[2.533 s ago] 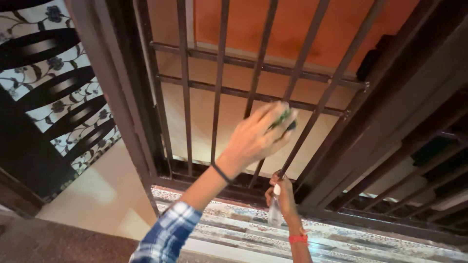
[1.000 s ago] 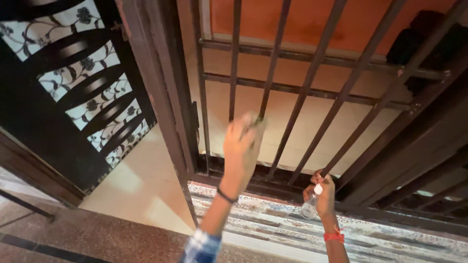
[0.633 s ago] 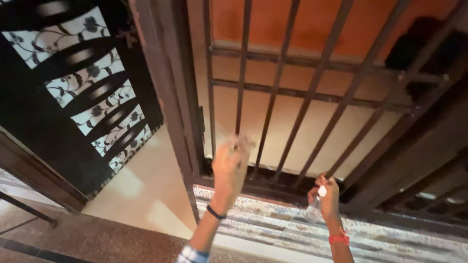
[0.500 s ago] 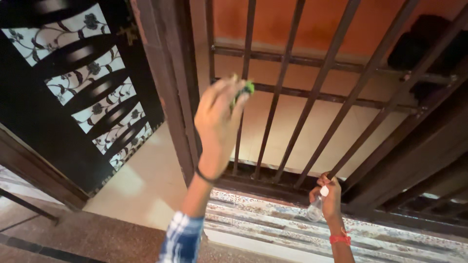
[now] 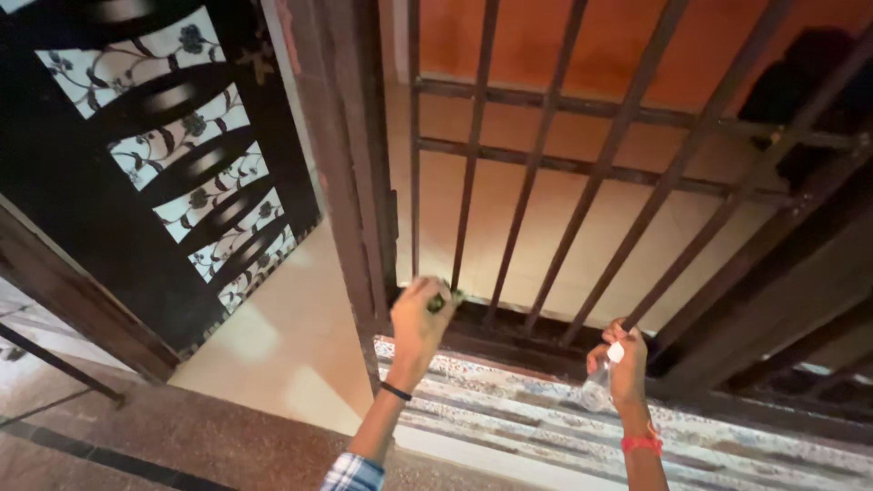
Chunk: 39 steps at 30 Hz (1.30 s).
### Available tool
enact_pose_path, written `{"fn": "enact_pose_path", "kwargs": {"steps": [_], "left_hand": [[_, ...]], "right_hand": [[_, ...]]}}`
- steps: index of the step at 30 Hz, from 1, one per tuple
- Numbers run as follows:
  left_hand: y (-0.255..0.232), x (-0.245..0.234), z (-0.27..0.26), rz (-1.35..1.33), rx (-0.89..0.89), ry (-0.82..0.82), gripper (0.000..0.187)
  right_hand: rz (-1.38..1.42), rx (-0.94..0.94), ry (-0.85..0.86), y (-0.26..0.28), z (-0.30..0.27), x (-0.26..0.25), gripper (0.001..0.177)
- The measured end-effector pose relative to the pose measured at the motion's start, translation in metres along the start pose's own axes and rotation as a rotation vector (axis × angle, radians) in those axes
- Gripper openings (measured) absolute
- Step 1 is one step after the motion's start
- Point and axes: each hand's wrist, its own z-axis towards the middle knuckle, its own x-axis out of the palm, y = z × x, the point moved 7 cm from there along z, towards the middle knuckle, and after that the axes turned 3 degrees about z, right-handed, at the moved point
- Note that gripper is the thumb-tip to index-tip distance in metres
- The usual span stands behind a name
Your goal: The person cleans a metal security gate using a spray bottle and a green cloth. They repeatedly spray the gate and wipe the bars and frame, moving from the lower section upward and back down across the surface.
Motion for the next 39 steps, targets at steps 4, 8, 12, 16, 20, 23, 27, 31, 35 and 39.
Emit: {"fn": "enact_pose_path", "kwargs": {"steps": [4, 8, 12, 16, 20, 23, 27, 31, 35, 39], "left_hand": [[-0.071, -0.065, 0.076, 0.031, 0.349, -0.314, 0.016], [-0.089, -0.067, 0.127, 0.067, 0.275, -0.217, 0.014], [-0.041, -0.05, 0.093, 0.189, 0.156, -0.18, 0.017], [0.032, -0.024, 0.011, 0.213, -0.027, -0.101, 0.013], [0.061, -0.019, -0.019, 0.269, -0.209, 0.064, 0.014], [0.005, -0.042, 0.002, 0.168, -0.081, -0.109, 0.024], [-0.094, -0.052, 0.062, -0.095, 0.344, -0.275, 0.028], [-0.096, -0.016, 0.086, -0.133, 0.237, -0.165, 0.018], [-0.031, 0.005, 0.019, 0.009, 0.149, -0.19, 0.016], [0.027, 0.019, -0.039, 0.003, -0.077, -0.024, 0.015]], "right_hand": [[0.059, 0.036, -0.034, -0.003, 0.003, 0.0, 0.025], [0.026, 0.04, -0.074, -0.001, -0.003, -0.001, 0.023], [0.047, 0.014, -0.061, 0.003, -0.002, 0.006, 0.021], [0.038, 0.072, -0.085, 0.003, -0.005, 0.006, 0.021], [-0.001, 0.04, -0.085, 0.007, -0.005, 0.006, 0.022], [0.037, 0.07, -0.079, 0.006, -0.004, 0.009, 0.021], [0.023, 0.063, -0.109, 0.003, -0.007, 0.003, 0.019], [0.036, 0.047, -0.118, -0.003, -0.006, -0.001, 0.018], [0.027, -0.003, -0.081, 0.006, -0.007, 0.011, 0.016], [-0.174, -0.135, -0.299, 0.033, -0.044, 0.036, 0.034]]}}
